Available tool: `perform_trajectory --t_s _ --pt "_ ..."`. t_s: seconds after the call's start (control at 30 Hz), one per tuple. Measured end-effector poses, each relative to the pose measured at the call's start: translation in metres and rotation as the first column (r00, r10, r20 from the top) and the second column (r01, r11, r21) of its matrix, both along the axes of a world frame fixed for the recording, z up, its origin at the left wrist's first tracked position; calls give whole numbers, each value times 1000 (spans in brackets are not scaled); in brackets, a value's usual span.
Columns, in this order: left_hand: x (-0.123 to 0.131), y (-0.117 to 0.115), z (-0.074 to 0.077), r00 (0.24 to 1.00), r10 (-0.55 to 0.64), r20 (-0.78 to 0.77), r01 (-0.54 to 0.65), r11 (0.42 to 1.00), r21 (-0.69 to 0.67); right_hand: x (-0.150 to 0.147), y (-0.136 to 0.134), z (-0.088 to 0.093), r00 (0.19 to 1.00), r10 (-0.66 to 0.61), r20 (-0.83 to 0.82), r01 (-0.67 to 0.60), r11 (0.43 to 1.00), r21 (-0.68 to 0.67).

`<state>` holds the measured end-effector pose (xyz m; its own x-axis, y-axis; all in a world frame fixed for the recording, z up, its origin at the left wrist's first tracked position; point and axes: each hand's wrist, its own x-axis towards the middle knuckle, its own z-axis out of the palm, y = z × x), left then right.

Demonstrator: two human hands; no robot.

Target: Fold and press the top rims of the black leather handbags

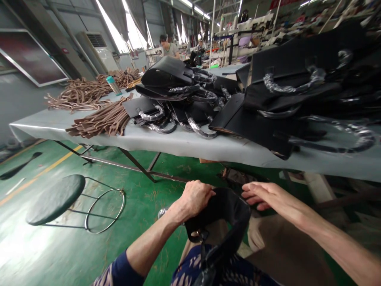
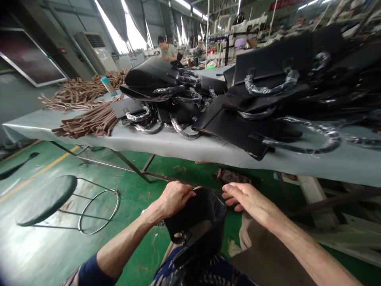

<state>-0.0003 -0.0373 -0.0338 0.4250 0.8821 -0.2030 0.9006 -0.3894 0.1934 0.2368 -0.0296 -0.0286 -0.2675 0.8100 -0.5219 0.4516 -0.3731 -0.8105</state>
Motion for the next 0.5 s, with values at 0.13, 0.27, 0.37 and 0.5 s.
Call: perform_trajectory --t_s 0.13,0.27,0.37,0.5 --pt "5 -2 0 1000 5 -10 -5 1000 18 -12 -18 7 933 151 326 -214 963 166" --pt "9 -5 2 1000 -4 -13 4 1000 27 -36 -22 5 757 62 650 -359 871 335" --pt "10 -11 6 1000 14 -16 -14 1000 23 -46 -18 3 631 61 773 -495 799 342" --pt "11 -21 11 999 42 -21 -42 999 16 -47 -17 1 579 47 814 -545 765 344"
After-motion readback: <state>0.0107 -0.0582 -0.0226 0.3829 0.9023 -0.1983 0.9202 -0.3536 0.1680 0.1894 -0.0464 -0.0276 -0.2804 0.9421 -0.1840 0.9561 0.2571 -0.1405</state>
